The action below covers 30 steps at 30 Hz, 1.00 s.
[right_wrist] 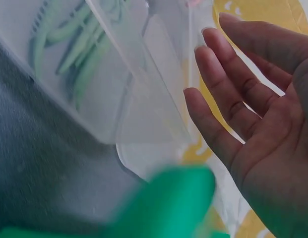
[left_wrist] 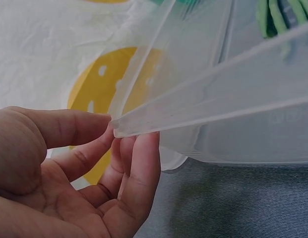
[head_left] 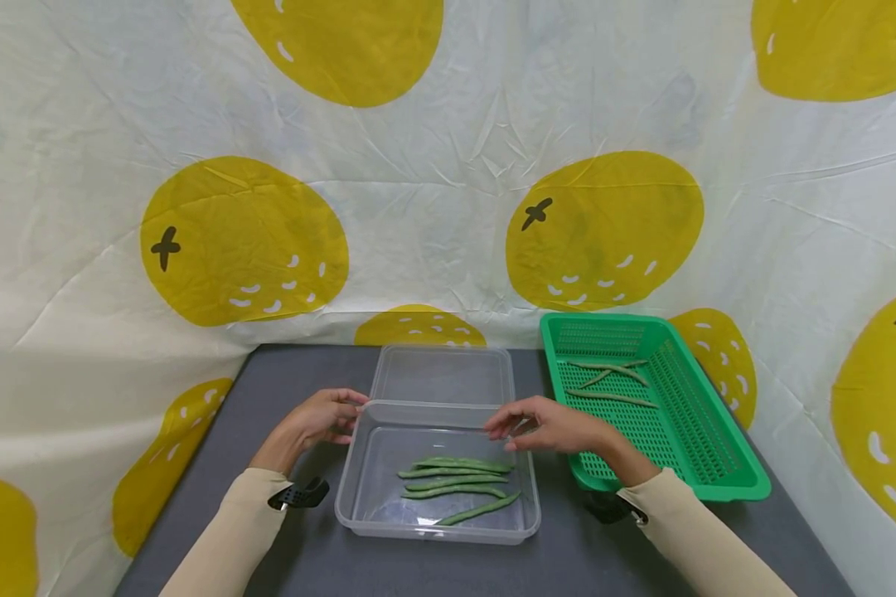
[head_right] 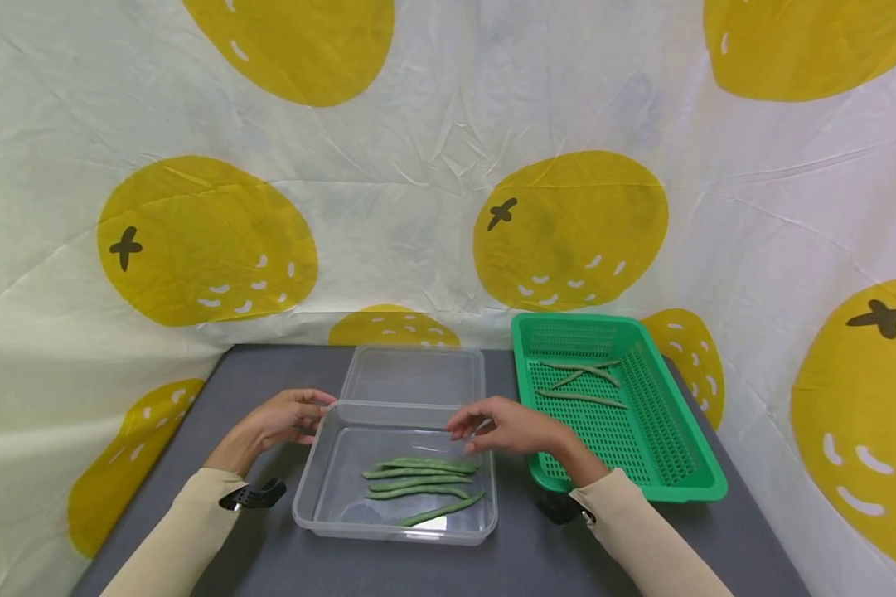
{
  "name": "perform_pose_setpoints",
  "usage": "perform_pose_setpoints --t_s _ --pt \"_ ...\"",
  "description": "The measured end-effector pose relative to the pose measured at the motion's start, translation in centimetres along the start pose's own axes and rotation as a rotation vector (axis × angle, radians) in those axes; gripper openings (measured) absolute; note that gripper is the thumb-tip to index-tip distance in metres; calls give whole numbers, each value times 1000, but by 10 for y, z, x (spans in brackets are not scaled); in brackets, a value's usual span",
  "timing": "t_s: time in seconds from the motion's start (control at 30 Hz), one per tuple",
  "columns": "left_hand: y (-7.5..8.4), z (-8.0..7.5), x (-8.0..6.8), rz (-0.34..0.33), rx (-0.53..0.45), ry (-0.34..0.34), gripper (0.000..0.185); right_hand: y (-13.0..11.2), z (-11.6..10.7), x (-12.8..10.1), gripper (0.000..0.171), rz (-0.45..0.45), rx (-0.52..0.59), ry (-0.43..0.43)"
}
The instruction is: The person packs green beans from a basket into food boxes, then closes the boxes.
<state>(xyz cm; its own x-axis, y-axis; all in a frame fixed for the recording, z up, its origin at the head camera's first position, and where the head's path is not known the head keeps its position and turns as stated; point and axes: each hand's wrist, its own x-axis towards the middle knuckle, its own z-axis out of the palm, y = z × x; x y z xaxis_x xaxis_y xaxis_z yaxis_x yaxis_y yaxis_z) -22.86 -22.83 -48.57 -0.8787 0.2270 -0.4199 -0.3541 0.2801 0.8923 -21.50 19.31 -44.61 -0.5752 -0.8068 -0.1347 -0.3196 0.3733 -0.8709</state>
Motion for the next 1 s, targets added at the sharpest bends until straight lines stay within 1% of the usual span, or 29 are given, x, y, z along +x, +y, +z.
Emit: perform_pose_setpoints --t_s 0.2,0.4,0.63,0.77,0.9,1.0 --pt "1 -1 0 -12 0 13 36 3 -17 -14 31 -22 12 44" --pt "0 -1 2 -12 -14 -10 37 9 -35 -29 31 -19 42 84" --pt "-1 -3 3 -3 -12 -11 38 16 -60 -47 30 2 6 183" --pt "-2 -2 2 7 -8 -9 38 25 -72 -56 30 14 22 225" --pt "-2 -2 2 15 -7 -11 39 39 -80 -62 32 33 48 251" --pt "-2 -2 1 20 -2 -11 38 50 -86 -67 35 46 42 263"
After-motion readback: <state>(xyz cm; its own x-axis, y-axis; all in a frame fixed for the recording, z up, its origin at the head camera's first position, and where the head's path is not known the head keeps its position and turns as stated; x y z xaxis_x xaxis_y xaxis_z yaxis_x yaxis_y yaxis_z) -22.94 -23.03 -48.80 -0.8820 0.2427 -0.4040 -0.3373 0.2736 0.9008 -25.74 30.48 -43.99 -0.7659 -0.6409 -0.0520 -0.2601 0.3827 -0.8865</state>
